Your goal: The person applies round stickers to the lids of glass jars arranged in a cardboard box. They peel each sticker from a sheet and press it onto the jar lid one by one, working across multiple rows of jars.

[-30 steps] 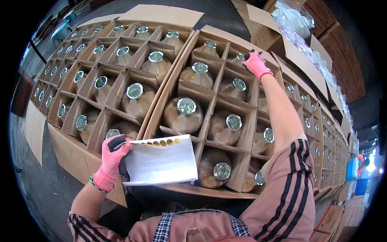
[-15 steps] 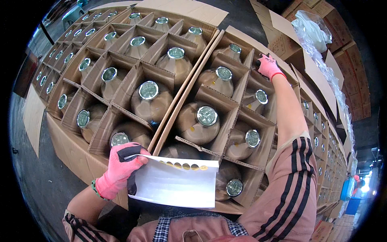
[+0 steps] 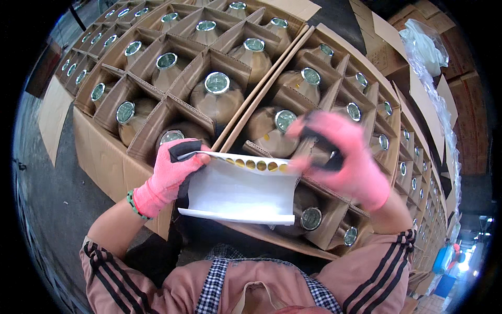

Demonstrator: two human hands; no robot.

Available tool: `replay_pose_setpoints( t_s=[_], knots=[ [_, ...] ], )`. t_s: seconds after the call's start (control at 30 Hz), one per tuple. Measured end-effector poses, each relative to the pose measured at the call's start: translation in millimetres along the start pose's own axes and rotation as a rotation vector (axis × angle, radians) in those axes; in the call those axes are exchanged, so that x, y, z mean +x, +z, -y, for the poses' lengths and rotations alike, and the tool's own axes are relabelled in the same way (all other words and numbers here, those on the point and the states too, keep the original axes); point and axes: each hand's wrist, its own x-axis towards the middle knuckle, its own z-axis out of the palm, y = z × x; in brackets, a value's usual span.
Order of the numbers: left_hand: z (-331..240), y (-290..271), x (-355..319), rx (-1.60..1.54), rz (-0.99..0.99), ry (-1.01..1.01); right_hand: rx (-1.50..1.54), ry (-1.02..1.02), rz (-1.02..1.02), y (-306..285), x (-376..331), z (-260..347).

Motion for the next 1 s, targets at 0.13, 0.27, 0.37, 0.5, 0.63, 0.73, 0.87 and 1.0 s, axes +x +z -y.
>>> replay_pose_setpoints(
  t_s=[0.13,0.27,0.37,0.5,0.63,0.73,0.87,1.0],
  knots=[
    [1.5,2.2,-3.6,0.019,-0.042,0.054,0.032,0.126,0.138,8.2,-11.6,23.8],
    [3.3,-0.5,-4.0,0.034,0.009,0.114,0.086,0.189,0.073,10.8,-17.0,28.0],
    [6.0,-1.6,-4.1,0.031,0.01,0.11,0.083,0.191,0.025,13.9,-20.3,30.7],
    [8.5,0.8,-5.5,-0.008,-0.002,0.106,-0.023,0.126,-0.088,18.2,-19.8,30.3],
    [7.0,-0.9,-5.6,0.03,0.007,0.096,-0.06,0.07,-0.07,15.1,-18.2,30.9],
    [7.0,-1.8,-4.9,0.033,0.012,0.102,-0.137,0.024,0.007,11.7,-17.9,26.3],
    [6.4,-2.0,-4.3,-0.002,0.007,0.074,-0.128,-0.024,0.035,10.8,-17.0,21.9],
    [3.7,-2.7,-4.6,-0.002,0.007,0.042,-0.147,-0.024,0.085,9.3,-14.4,22.2]
  ],
)
